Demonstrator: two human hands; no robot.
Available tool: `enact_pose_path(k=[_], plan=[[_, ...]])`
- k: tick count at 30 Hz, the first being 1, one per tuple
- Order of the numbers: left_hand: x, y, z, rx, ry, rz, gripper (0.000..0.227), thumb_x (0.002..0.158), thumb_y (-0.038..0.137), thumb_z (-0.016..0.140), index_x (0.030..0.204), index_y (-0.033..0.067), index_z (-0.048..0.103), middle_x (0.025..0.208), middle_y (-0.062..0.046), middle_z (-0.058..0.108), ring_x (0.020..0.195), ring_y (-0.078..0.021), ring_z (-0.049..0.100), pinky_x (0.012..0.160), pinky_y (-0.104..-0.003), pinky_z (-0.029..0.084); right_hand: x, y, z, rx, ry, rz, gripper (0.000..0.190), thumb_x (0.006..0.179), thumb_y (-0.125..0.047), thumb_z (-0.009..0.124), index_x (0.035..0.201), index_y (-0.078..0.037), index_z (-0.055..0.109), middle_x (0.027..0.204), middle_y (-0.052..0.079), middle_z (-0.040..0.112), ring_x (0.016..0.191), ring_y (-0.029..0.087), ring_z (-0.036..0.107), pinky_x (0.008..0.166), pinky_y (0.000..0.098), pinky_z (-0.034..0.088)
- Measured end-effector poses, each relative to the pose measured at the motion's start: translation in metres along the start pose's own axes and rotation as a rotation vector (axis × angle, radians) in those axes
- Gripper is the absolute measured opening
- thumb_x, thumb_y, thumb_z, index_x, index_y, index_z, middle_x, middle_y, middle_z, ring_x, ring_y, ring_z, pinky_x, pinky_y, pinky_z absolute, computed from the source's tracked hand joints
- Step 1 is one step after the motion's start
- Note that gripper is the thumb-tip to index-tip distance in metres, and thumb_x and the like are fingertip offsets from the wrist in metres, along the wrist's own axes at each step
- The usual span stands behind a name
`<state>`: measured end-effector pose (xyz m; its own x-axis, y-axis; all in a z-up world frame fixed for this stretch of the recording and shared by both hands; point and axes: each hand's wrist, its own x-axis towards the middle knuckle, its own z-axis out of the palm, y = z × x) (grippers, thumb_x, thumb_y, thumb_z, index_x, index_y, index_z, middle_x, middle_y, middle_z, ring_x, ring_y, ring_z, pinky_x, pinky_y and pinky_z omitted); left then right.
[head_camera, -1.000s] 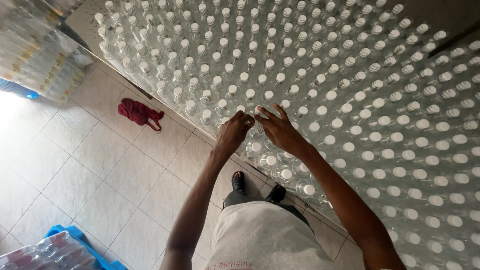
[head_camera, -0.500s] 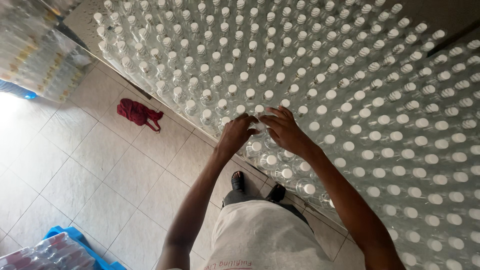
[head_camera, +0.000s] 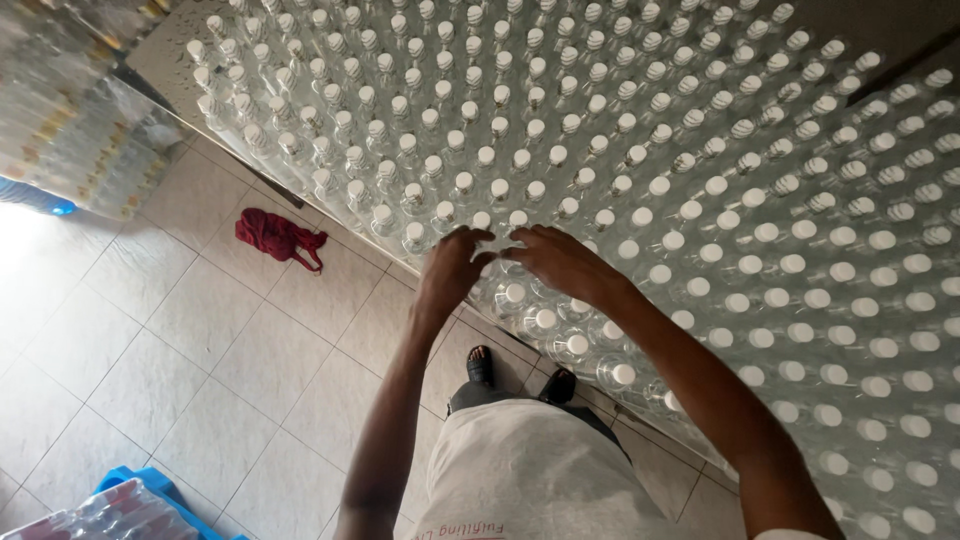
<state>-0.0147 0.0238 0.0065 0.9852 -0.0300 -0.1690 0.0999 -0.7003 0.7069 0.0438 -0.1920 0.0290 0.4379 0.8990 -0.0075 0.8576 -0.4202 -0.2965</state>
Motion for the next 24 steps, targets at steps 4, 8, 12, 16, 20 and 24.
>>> enact_pose_path(k=[4,8,12,16,20,24], plan=[[-0.032,0.011,-0.039,-0.058,0.065,-0.042,0.028,0.092,0.027,0.072,0.119,0.0178,0.072,0.083,-0.009,0.057,0.082,-0.0364,0.067,0.076,-0.052,0.055,0.01,0.029,0.038,0.094,-0.047,-0.005,0.02,0.097,-0.006,0.06,0.117,-0.007,0.064,0.117,0.012,0.063,0.103,0.035,0.063,0.083,0.0463,0.049],[-0.049,-0.011,-0.036,-0.13,0.1,-0.127,0.028,0.094,0.031,0.071,0.119,0.0184,0.073,0.079,-0.006,0.052,0.076,-0.0291,0.063,0.073,-0.047,0.054,0.011,0.039,0.054,0.303,-0.042,0.029,0.011,0.102,-0.009,0.054,0.107,-0.006,0.063,0.109,0.013,0.062,0.096,0.035,0.062,0.078,0.0447,0.048],[-0.051,-0.046,-0.012,-0.21,0.077,-0.174,0.026,0.093,0.031,0.075,0.117,0.0229,0.076,0.073,-0.001,0.045,0.068,-0.0199,0.053,0.068,-0.039,0.048,0.009,0.052,0.084,0.324,-0.039,-0.005,0.015,0.106,-0.025,0.052,0.104,-0.013,0.061,0.111,0.009,0.06,0.104,0.032,0.06,0.083,0.0425,0.051],[-0.051,-0.046,-0.007,-0.377,0.061,-0.187,0.025,0.088,0.027,0.079,0.113,0.0244,0.079,0.066,0.001,0.043,0.062,-0.0162,0.049,0.065,-0.036,0.047,0.013,0.041,0.065,0.512,-0.006,0.094,0.017,0.105,-0.025,0.054,0.1,-0.013,0.064,0.103,0.006,0.06,0.097,0.026,0.062,0.082,0.0382,0.051],[-0.066,-0.005,-0.03,-0.935,0.045,-0.183,0.032,0.099,0.034,0.064,0.12,0.0114,0.072,0.067,0.005,0.041,0.051,-0.0033,0.041,0.046,-0.019,0.039,0.014,0.017,0.03,0.5,0.006,0.051,0.014,0.1,-0.021,0.061,0.096,-0.009,0.062,0.105,0.008,0.06,0.096,0.025,0.059,0.084,0.0393,0.048],[-0.074,0.006,-0.028,-1.318,-0.044,-0.172,0.069,0.106,0.062,0.033,0.14,0.0057,0.056,0.075,-0.003,0.046,0.049,-0.0067,0.042,0.037,-0.017,0.033,0.009,-0.003,0.01,0.04,0.05,0.053,0.037,0.097,-0.03,0.067,0.128,-0.009,0.064,0.136,0.015,0.06,0.124,0.036,0.059,0.094,0.0467,0.051]])
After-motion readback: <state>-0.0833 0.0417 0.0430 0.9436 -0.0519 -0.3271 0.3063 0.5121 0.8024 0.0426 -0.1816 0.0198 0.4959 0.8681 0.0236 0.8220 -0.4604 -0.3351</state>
